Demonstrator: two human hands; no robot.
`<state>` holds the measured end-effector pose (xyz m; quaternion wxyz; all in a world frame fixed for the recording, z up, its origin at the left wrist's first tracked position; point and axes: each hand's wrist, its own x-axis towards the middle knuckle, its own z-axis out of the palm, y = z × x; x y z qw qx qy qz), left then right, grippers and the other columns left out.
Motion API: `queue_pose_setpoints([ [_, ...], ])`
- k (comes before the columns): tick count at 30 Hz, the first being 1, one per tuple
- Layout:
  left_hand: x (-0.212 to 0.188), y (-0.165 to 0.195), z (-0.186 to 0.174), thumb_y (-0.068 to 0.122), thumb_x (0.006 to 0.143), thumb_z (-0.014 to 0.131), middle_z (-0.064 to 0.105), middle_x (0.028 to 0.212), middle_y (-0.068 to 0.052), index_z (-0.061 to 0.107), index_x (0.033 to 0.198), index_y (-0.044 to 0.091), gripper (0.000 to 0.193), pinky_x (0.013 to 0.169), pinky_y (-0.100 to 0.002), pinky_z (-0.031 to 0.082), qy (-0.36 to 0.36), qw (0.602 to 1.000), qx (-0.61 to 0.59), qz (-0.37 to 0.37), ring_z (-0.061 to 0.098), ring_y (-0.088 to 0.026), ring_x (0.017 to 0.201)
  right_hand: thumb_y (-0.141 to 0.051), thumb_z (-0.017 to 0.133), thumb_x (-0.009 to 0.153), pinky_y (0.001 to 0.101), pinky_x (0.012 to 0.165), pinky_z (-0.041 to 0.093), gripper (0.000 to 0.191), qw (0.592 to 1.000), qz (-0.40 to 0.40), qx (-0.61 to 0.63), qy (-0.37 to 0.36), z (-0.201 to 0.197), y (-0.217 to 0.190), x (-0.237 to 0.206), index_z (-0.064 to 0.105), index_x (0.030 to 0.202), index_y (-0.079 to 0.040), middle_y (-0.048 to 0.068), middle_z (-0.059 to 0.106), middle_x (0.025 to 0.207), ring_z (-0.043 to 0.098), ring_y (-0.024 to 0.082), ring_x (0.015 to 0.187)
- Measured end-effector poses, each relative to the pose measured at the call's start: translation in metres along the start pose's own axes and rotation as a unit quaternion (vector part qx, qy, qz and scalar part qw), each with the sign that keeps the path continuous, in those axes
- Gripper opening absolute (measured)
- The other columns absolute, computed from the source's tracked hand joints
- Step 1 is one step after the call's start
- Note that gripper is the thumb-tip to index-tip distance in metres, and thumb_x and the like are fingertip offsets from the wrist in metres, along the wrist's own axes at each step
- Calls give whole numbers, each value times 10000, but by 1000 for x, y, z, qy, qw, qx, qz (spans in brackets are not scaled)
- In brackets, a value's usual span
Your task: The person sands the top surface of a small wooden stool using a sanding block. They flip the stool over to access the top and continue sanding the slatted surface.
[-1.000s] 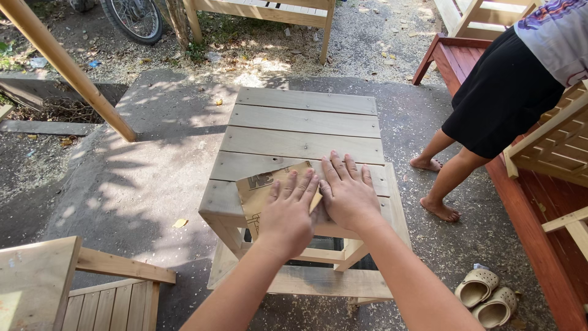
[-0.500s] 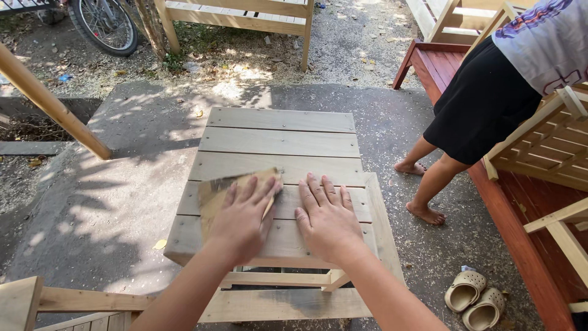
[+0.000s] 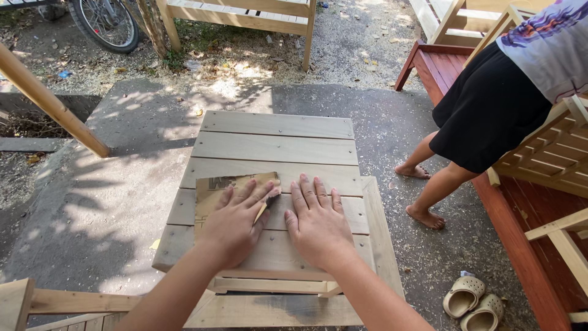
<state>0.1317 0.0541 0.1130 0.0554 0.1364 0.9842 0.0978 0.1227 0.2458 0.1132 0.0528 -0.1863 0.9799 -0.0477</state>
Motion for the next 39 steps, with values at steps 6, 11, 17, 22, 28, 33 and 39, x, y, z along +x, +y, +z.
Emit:
queue_pose_setpoints([
  [6, 31, -3, -1, 345, 1015, 336, 196, 1670, 82, 279, 1581, 277, 572, 1217, -468, 97, 70, 996, 48, -30, 161, -230, 1526, -460, 271, 1016, 484, 1218, 53, 678, 1000, -15, 6, -1, 3, 0, -1, 186, 1596, -120, 86, 106, 1683, 69, 280, 1544],
  [11, -37, -10, 23, 388, 994, 377, 245, 1657, 100, 302, 1581, 308, 597, 1212, -480, 95, 64, 997, 30, 12, 182, -219, 1526, -449, 268, 1021, 500, 1232, 47, 679, 1000, -11, 24, -6, -6, 4, 28, 176, 1606, -117, 88, 85, 1702, 50, 282, 1562],
  [17, -13, -19, 17, 411, 1010, 304, 146, 1707, 127, 245, 1605, 364, 599, 1222, -466, 39, -12, 998, 43, -52, 101, -190, 1533, -480, 285, 1021, 546, 1221, 9, 711, 999, 24, 24, -14, -2, 0, 56, 143, 1610, -108, 133, 34, 1697, 6, 310, 1559],
  [22, 64, -21, -15, 451, 1023, 238, 4, 1701, 127, 137, 1607, 378, 597, 1234, -539, -22, -30, 993, 37, -106, 14, -222, 1566, -492, 276, 1011, 556, 1217, 11, 701, 999, 30, 13, -18, -5, -1, 47, 144, 1611, -154, 113, 31, 1698, 7, 294, 1557],
  [28, 110, -19, -13, 459, 1033, 222, 0, 1710, 110, 92, 1629, 314, 628, 1244, -535, -11, -20, 988, 28, -147, 10, -242, 1573, -522, 283, 1001, 549, 1227, 2, 707, 996, 68, 10, -49, -14, 0, 39, 120, 1622, -226, 52, 26, 1701, -7, 279, 1563],
  [33, 48, -20, 17, 411, 1033, 281, 90, 1705, -2, 152, 1623, 190, 643, 1230, -475, 40, 28, 999, 16, 3, 45, -242, 1564, -543, 293, 1006, 510, 1242, 29, 706, 996, 77, 9, -47, -7, 7, 46, 138, 1619, -227, 47, 39, 1708, 18, 270, 1568],
  [39, 5, -20, 11, 419, 1042, 258, 133, 1723, 50, 201, 1641, 269, 620, 1267, -470, 57, -13, 999, 3, 37, 73, -220, 1583, -509, 349, 990, 504, 1229, 45, 737, 996, 71, -37, -28, 3, 16, 48, 121, 1626, -215, 47, 46, 1706, 38, 269, 1557],
])
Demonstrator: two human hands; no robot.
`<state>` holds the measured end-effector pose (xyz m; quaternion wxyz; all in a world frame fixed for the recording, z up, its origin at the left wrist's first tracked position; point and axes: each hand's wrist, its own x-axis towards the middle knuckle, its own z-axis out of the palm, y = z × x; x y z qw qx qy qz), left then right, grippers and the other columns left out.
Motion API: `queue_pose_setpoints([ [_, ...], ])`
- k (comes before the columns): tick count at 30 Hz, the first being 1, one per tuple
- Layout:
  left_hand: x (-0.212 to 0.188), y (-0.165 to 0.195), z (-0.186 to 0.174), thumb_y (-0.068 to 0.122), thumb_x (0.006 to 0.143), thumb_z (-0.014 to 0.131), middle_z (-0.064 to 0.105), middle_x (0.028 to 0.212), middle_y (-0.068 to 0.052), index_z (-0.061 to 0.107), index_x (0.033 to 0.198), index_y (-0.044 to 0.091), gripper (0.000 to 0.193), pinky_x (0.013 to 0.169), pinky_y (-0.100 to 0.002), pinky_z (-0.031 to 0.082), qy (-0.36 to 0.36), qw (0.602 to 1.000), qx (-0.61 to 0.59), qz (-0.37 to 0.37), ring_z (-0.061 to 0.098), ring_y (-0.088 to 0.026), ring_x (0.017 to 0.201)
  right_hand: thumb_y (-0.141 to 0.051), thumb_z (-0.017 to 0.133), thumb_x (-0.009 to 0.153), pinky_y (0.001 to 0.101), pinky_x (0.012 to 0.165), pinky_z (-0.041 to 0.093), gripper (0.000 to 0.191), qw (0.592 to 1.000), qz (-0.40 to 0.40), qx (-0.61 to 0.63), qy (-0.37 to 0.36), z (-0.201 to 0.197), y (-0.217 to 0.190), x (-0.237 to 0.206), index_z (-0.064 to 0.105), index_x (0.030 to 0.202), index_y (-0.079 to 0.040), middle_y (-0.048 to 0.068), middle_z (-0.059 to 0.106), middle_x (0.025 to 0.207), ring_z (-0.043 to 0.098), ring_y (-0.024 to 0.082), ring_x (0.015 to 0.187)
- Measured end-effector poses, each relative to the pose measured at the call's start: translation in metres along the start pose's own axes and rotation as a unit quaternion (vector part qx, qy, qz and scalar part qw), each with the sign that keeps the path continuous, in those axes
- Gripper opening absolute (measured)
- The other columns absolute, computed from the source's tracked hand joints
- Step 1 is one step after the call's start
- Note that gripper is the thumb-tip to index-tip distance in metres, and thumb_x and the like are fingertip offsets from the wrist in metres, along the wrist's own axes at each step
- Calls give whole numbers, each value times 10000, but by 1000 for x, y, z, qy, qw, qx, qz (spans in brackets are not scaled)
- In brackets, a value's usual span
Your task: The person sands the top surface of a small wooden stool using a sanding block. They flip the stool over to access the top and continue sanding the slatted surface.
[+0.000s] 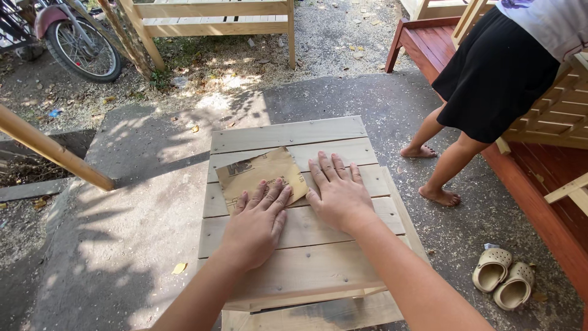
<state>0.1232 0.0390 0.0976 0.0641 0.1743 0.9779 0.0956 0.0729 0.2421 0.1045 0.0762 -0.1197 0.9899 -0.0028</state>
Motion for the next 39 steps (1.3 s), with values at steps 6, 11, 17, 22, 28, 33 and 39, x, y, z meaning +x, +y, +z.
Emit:
queue_pose_setpoints([
  [6, 59, 11, 4, 728, 945, 342, -9, 1677, -85, 82, 1605, 98, 949, 1212, -480, -17, -14, 989, -1, -148, -21, -249, 1543, -547, 324, 996, 482, 1234, 56, 711, 1000, 15, 24, 1, -3, 0, -6, 154, 1616, -244, 19, 70, 1703, 52, 248, 1559],
  [11, 102, -8, 10, 464, 1028, 317, 89, 1707, -40, 170, 1618, 134, 691, 1250, -500, 49, 52, 992, -2, -117, 75, -259, 1568, -571, 312, 991, 462, 1239, 77, 699, 999, 24, 25, 2, -7, 0, -10, 186, 1609, -268, 7, 96, 1699, 79, 241, 1556],
  [17, 50, -25, -1, 377, 1051, 335, 110, 1707, -27, 217, 1608, 154, 612, 1248, -440, 132, -35, 999, -12, 9, 85, -248, 1575, -567, 309, 1001, 474, 1230, 92, 694, 1000, 18, 13, 17, -7, 0, -13, 202, 1606, -245, 31, 111, 1697, 93, 270, 1553],
  [22, -9, 2, -7, 411, 998, 341, 42, 1727, -10, 111, 1650, 206, 721, 1168, -585, 5, 13, 996, 79, 38, 16, -264, 1574, -560, 289, 1007, 479, 1223, 64, 692, 1000, 12, 20, 16, -6, -2, -12, 179, 1604, -228, 37, 93, 1690, 61, 276, 1547],
  [28, 54, 10, -28, 511, 1001, 263, -56, 1692, 9, 23, 1610, 315, 683, 1182, -631, -70, -70, 990, 39, -118, -90, -301, 1542, -565, 277, 1002, 483, 1228, 44, 695, 999, 20, 35, 4, -10, -6, -11, 172, 1608, -242, 36, 77, 1696, 44, 273, 1551],
  [33, 69, 3, -24, 394, 1012, 331, 23, 1711, -1, 85, 1627, 226, 683, 1237, -516, 11, -4, 998, 34, -54, -12, -280, 1564, -569, 282, 1000, 490, 1237, 44, 696, 999, 22, 30, -6, -15, -6, -11, 176, 1611, -254, 22, 85, 1699, 52, 267, 1558],
  [39, -4, -4, -10, 367, 1023, 348, 62, 1716, -28, 112, 1619, 182, 667, 1223, -445, 52, -68, 996, 11, 49, 35, -272, 1571, -558, 296, 1000, 493, 1224, 42, 693, 999, 19, 43, 11, -13, -7, -15, 182, 1604, -238, 31, 84, 1692, 49, 276, 1550],
])
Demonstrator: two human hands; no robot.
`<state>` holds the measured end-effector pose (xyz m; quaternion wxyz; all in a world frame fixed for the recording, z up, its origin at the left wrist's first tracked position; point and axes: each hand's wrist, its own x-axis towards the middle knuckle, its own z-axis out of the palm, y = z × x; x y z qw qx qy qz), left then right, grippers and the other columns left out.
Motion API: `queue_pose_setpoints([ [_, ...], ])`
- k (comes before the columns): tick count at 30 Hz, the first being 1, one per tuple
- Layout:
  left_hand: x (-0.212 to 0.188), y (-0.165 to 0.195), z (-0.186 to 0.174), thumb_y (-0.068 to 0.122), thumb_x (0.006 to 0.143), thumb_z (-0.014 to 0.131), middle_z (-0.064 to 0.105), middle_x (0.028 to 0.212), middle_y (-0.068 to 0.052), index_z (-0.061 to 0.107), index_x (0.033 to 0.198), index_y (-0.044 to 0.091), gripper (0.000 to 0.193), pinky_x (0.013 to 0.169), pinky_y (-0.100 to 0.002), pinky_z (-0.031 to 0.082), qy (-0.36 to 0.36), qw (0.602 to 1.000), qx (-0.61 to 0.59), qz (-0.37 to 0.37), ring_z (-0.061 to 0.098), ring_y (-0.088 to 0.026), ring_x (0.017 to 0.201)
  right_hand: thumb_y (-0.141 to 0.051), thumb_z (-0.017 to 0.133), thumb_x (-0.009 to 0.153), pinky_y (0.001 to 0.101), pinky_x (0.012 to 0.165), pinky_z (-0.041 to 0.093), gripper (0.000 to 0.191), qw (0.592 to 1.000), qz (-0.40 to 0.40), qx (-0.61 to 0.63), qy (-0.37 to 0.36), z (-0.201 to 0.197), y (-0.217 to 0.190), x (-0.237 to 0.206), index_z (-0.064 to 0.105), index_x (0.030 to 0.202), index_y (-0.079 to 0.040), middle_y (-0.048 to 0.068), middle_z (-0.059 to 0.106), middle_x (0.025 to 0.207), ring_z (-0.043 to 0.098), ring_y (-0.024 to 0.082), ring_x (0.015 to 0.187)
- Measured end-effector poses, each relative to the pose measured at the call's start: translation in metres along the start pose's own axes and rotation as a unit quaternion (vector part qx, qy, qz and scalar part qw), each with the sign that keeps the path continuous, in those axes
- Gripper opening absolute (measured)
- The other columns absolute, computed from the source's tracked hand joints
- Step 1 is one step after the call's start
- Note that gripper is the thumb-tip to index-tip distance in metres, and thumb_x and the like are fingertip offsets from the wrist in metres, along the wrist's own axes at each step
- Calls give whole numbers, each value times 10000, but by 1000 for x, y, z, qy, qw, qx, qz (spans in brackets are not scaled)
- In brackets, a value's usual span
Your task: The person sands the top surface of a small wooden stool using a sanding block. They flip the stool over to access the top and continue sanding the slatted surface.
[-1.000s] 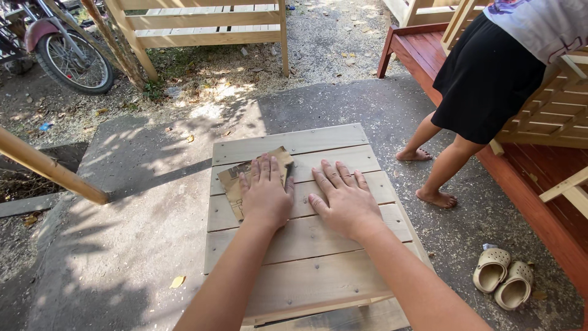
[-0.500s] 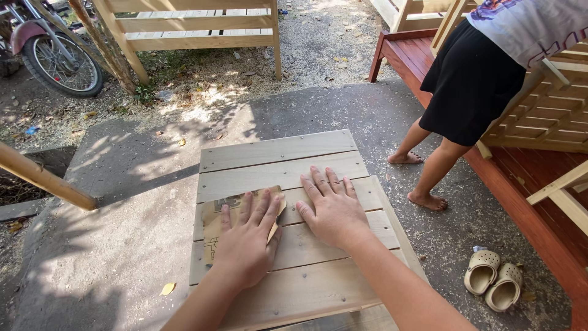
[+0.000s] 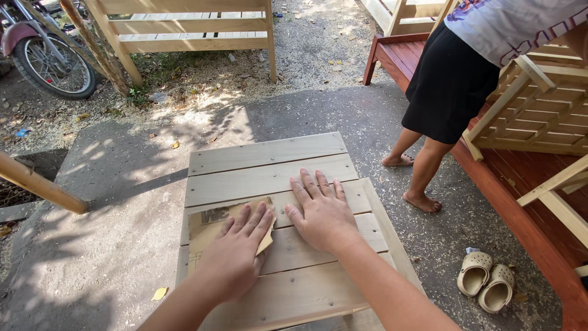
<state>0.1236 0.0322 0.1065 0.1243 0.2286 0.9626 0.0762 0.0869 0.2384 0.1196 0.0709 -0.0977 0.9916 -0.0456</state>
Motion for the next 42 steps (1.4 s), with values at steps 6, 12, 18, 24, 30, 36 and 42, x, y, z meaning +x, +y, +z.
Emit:
queue_pose_setpoints([
  [6, 33, 5, 0, 431, 1020, 285, 33, 1725, -19, 105, 1630, 183, 682, 1212, -487, -9, 49, 996, 31, -64, -14, -255, 1541, -551, 305, 1002, 496, 1229, 43, 689, 1000, 5, -4, -7, 0, 1, 1, 181, 1608, -249, 25, 79, 1695, 51, 269, 1554],
  [12, 51, 1, 2, 413, 1028, 300, 58, 1692, -73, 141, 1603, 119, 665, 1222, -452, 22, 113, 993, 17, -40, 7, -279, 1569, -554, 303, 1001, 488, 1236, 56, 684, 1000, -2, -9, -3, -1, 2, 1, 195, 1608, -258, 24, 99, 1696, 68, 268, 1556],
  [18, -20, 1, 29, 400, 1028, 327, 129, 1687, -95, 200, 1607, 99, 664, 1202, -443, 53, 144, 987, 31, 66, 69, -266, 1544, -558, 305, 1005, 501, 1232, 58, 688, 1000, 1, -9, 4, 2, 3, 3, 197, 1607, -245, 36, 103, 1696, 68, 279, 1556],
  [24, 44, -2, 17, 405, 1019, 326, 110, 1722, -105, 180, 1580, 90, 659, 1205, -450, 50, 126, 992, 11, -29, 64, -276, 1532, -553, 318, 996, 500, 1226, 72, 693, 1000, -4, -16, 13, 5, 5, 4, 198, 1609, -253, 34, 108, 1694, 83, 275, 1550],
  [30, 11, 5, 18, 369, 1030, 329, 173, 1678, -104, 234, 1587, 89, 630, 1212, -452, 77, 130, 991, -18, 25, 104, -270, 1544, -562, 309, 1004, 490, 1235, 71, 683, 1000, -4, -13, 16, 6, 5, 4, 208, 1608, -259, 27, 114, 1696, 85, 271, 1555],
  [36, -30, 1, 22, 364, 1029, 323, 188, 1682, -30, 255, 1589, 160, 599, 1210, -441, 79, 100, 993, -37, 44, 113, -231, 1545, -565, 314, 994, 494, 1227, 58, 693, 1000, 7, -5, 18, 7, 4, 4, 203, 1605, -259, 22, 106, 1692, 79, 271, 1548],
  [42, 47, 12, 3, 412, 1021, 289, 92, 1686, -30, 181, 1592, 149, 638, 1220, -458, 36, 99, 994, -7, -53, 55, -233, 1543, -560, 319, 997, 496, 1232, 71, 685, 1000, 7, -17, 13, 3, 4, 3, 209, 1608, -270, 22, 116, 1697, 91, 266, 1553],
])
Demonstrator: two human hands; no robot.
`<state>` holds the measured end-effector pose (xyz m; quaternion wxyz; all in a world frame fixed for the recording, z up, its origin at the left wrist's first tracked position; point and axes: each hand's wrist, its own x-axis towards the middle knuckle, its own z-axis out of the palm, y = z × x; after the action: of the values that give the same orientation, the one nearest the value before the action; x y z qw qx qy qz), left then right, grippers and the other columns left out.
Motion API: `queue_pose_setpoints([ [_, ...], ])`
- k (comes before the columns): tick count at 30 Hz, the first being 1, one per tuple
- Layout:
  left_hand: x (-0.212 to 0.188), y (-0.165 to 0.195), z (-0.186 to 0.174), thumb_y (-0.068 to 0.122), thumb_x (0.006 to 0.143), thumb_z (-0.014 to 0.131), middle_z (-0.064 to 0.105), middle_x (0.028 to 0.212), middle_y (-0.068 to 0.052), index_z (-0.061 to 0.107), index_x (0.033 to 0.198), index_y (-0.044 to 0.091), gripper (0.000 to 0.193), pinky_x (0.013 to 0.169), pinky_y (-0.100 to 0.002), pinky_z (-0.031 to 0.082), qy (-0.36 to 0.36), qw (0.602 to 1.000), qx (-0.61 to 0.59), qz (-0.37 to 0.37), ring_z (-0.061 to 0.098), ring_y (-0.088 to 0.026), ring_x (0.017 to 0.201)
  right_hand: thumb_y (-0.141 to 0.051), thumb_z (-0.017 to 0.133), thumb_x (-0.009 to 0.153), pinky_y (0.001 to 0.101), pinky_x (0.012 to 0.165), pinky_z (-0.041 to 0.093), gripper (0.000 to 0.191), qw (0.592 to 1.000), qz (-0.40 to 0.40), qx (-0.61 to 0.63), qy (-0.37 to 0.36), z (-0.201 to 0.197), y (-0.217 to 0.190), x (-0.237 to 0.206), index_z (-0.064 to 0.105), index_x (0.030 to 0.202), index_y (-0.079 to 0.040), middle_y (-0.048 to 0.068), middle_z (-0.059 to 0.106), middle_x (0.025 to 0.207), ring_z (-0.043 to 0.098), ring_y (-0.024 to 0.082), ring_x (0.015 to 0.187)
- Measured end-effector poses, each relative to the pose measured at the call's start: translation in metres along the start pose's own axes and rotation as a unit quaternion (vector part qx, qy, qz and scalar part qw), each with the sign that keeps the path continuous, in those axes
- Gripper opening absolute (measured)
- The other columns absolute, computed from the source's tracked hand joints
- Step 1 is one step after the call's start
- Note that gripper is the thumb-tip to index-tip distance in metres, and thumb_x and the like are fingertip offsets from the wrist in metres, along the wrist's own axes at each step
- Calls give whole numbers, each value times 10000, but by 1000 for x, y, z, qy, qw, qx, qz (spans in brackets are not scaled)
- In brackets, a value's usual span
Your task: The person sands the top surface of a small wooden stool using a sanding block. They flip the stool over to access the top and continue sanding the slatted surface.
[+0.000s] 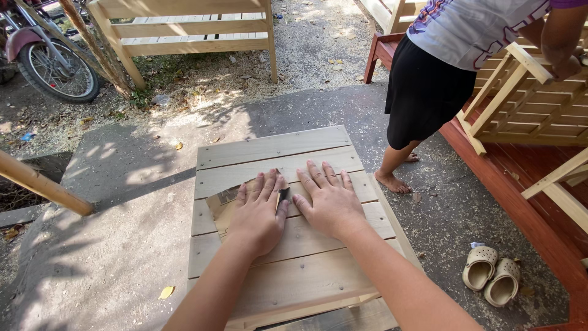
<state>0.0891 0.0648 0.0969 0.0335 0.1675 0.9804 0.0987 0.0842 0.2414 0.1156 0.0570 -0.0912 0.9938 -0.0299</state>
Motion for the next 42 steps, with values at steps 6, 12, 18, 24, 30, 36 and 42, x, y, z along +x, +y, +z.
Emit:
queue_pose_setpoints([
  [6, -67, -1, 3, 352, 1034, 344, 160, 1690, -61, 241, 1593, 127, 611, 1223, -452, 62, 16, 994, -23, 102, 101, -258, 1548, -581, 312, 994, 493, 1234, 60, 690, 1000, 4, 10, -16, 0, 0, 3, 200, 1605, -280, 8, 91, 1701, 71, 259, 1557],
  [12, -70, -7, 8, 352, 1025, 344, 183, 1680, -24, 256, 1582, 160, 597, 1218, -442, 73, 17, 997, -33, 64, 127, -224, 1543, -585, 305, 994, 488, 1241, 56, 693, 1000, 12, 15, -18, 1, -1, 5, 193, 1611, -291, -4, 84, 1701, 62, 253, 1558],
  [18, -2, 1, 11, 400, 1022, 344, 152, 1673, -81, 199, 1583, 120, 643, 1215, -467, 78, 41, 999, -5, -17, 104, -278, 1534, -582, 316, 993, 486, 1246, 69, 680, 1000, 11, 21, -4, -2, -2, 4, 222, 1604, -299, -4, 116, 1700, 92, 249, 1560],
  [24, -85, 0, 19, 346, 980, 444, 232, 1664, -77, 275, 1570, 113, 656, 1198, -457, 134, 82, 991, 0, 110, 173, -277, 1522, -566, 337, 995, 495, 1239, 61, 682, 1000, 7, 25, 0, -2, -3, 0, 230, 1602, -274, 17, 112, 1699, 85, 264, 1558],
  [30, -30, 3, 10, 393, 1013, 374, 167, 1713, -42, 227, 1593, 152, 646, 1207, -456, 64, 27, 1000, 4, 15, 117, -239, 1529, -559, 327, 1000, 498, 1239, 59, 672, 1000, 12, 27, -6, -6, -4, -2, 225, 1603, -280, 13, 110, 1699, 86, 260, 1558],
  [36, -20, 14, 11, 394, 1012, 364, 155, 1716, -56, 208, 1594, 147, 652, 1198, -462, 62, 22, 1000, -7, 22, 100, -270, 1539, -510, 325, 1013, 498, 1239, 69, 631, 999, 7, 39, 6, -1, -1, -4, 247, 1597, -284, 14, 143, 1692, 110, 266, 1553],
  [42, -83, 2, 26, 368, 988, 403, 274, 1655, -23, 314, 1574, 175, 624, 1190, -478, 119, 112, 985, 21, 126, 190, -252, 1514, -392, 351, 1014, 507, 1233, 105, 590, 997, -2, 45, 57, 14, 4, 3, 298, 1586, -257, 28, 204, 1682, 158, 275, 1539],
])
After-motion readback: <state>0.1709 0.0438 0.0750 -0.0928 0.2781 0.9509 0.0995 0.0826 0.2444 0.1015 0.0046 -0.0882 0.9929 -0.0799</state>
